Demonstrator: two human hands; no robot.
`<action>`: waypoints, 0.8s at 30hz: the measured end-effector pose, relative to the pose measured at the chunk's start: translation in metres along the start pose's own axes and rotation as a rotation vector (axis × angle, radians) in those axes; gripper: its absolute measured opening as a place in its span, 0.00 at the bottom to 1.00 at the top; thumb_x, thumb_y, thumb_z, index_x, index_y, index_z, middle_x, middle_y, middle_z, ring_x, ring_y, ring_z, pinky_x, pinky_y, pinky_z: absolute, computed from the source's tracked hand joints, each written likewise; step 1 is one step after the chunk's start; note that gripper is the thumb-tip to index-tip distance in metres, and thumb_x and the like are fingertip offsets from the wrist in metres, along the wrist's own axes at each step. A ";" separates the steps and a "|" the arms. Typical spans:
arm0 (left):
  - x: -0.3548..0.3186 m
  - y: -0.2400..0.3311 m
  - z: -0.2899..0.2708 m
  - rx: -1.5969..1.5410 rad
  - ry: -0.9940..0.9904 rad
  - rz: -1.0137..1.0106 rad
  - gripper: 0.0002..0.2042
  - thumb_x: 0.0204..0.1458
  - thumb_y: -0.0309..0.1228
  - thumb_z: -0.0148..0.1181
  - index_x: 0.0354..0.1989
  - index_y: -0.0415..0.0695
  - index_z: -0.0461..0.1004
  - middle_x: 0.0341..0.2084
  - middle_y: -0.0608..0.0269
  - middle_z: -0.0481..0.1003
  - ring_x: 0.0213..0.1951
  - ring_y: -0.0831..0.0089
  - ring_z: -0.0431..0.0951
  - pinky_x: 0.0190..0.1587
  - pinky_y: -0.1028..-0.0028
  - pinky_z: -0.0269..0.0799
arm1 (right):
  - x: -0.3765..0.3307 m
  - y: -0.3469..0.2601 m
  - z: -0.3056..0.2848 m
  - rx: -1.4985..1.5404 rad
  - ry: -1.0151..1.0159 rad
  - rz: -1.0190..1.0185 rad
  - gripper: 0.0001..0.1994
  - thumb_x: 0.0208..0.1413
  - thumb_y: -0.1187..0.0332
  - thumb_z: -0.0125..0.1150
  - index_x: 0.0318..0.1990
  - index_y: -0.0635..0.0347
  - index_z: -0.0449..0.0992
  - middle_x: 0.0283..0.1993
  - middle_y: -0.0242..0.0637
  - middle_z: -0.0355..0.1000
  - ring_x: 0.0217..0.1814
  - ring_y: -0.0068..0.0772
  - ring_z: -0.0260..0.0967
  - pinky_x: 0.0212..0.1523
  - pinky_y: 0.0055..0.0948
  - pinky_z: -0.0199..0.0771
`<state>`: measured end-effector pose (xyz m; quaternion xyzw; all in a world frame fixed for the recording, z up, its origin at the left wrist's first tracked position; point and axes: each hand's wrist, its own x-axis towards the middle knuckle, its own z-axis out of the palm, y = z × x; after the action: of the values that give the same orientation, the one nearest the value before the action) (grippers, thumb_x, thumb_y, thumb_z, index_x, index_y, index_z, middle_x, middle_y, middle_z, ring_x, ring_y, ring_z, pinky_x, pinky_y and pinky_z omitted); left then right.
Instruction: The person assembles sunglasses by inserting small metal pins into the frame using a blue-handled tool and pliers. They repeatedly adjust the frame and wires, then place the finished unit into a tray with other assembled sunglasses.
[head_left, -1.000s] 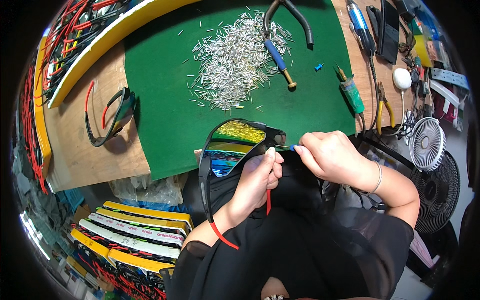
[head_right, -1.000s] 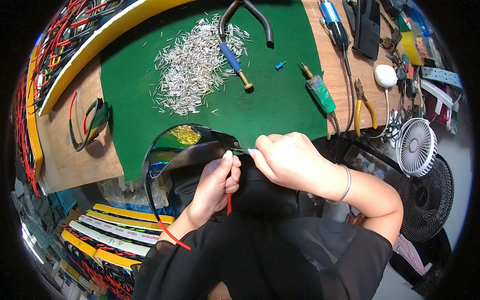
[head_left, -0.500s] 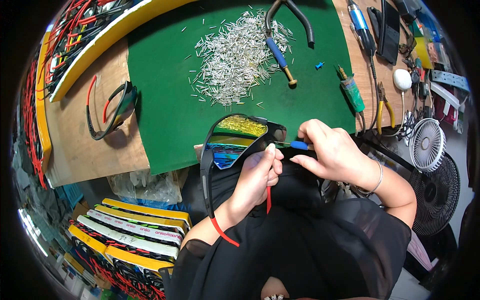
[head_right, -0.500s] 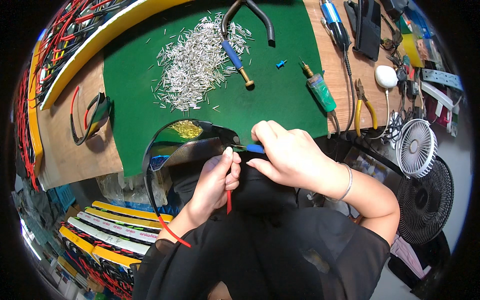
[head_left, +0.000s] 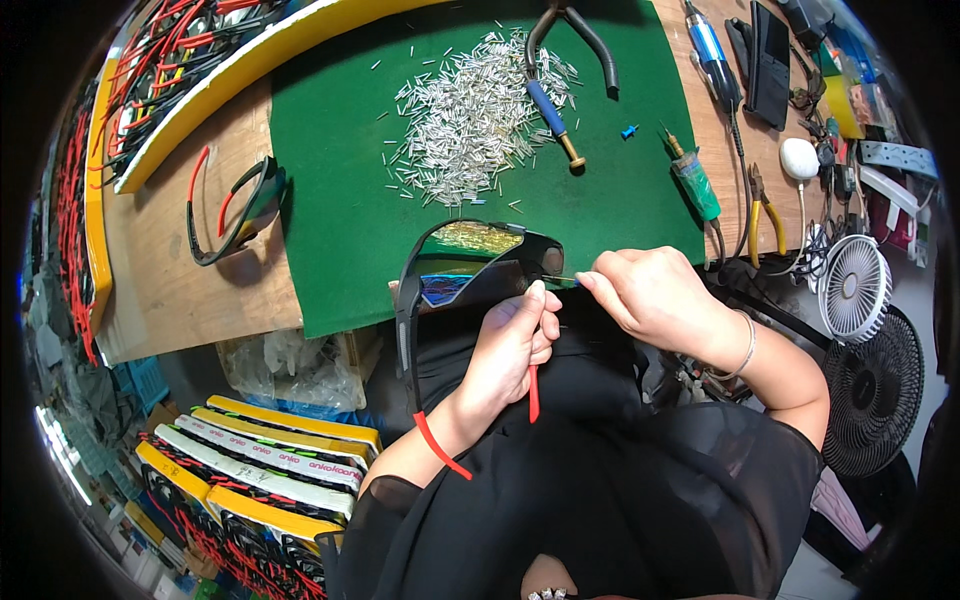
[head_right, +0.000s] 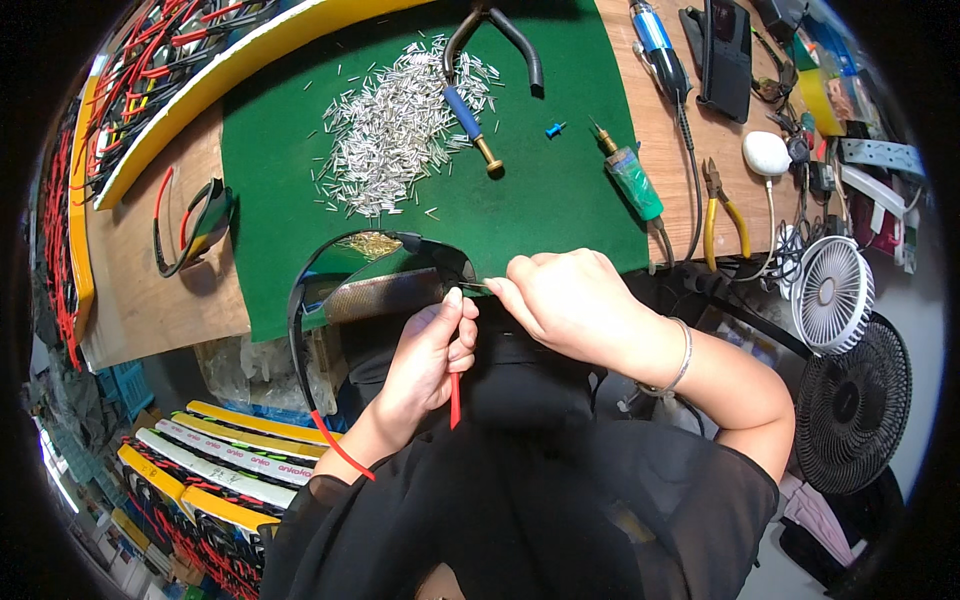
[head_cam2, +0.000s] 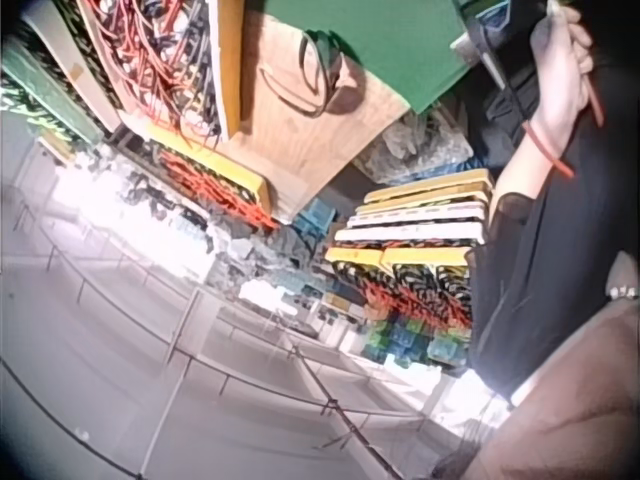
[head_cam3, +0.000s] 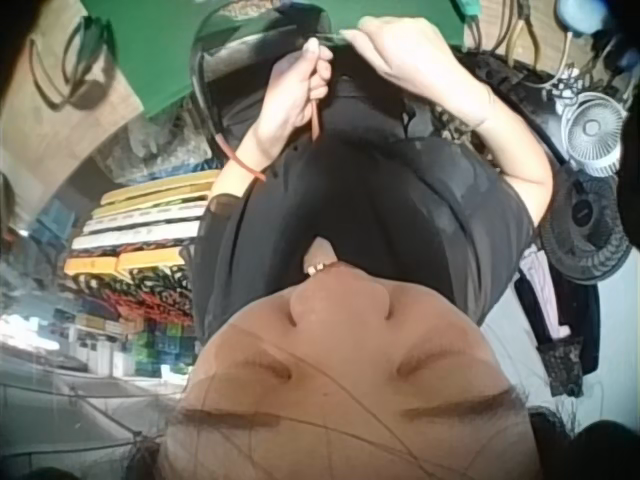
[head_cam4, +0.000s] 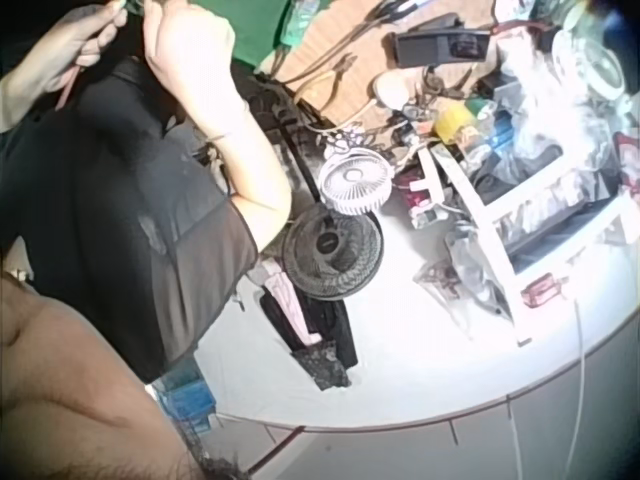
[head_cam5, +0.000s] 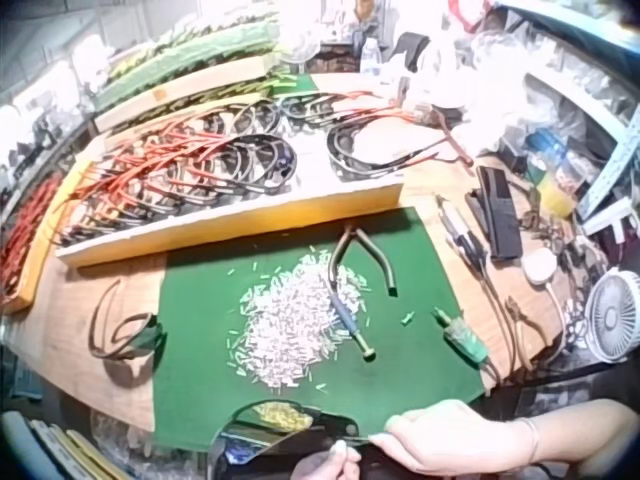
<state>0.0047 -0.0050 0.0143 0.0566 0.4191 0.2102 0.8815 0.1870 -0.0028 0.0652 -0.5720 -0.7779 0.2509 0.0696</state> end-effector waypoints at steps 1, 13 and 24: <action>0.000 0.000 0.000 0.010 0.007 0.001 0.13 0.57 0.38 0.42 0.29 0.42 0.66 0.14 0.70 0.64 0.11 0.87 0.52 0.14 0.87 0.48 | 0.000 -0.001 -0.002 0.073 0.012 0.016 0.13 0.44 0.68 0.61 0.30 0.62 0.62 0.17 0.38 0.64 0.17 0.41 0.64 0.19 0.33 0.64; -0.024 0.006 0.009 0.406 0.044 0.206 0.14 0.57 0.31 0.40 0.49 0.39 0.60 0.21 0.63 0.71 0.16 0.86 0.58 0.18 0.86 0.55 | 0.020 0.007 -0.017 0.108 0.339 0.014 0.09 0.47 0.70 0.54 0.36 0.60 0.66 0.29 0.41 0.67 0.31 0.42 0.66 0.32 0.34 0.66; -0.028 0.004 -0.006 0.429 0.070 0.304 0.09 0.55 0.34 0.47 0.39 0.44 0.67 0.27 0.63 0.73 0.21 0.83 0.66 0.25 0.84 0.61 | 0.120 0.027 -0.010 -0.118 0.615 -0.011 0.14 0.44 0.69 0.56 0.40 0.62 0.65 0.28 0.42 0.66 0.34 0.43 0.64 0.35 0.35 0.66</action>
<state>-0.0170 -0.0134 0.0311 0.2968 0.4712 0.2482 0.7926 0.1737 0.1169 0.0399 -0.6197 -0.7367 0.0200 0.2698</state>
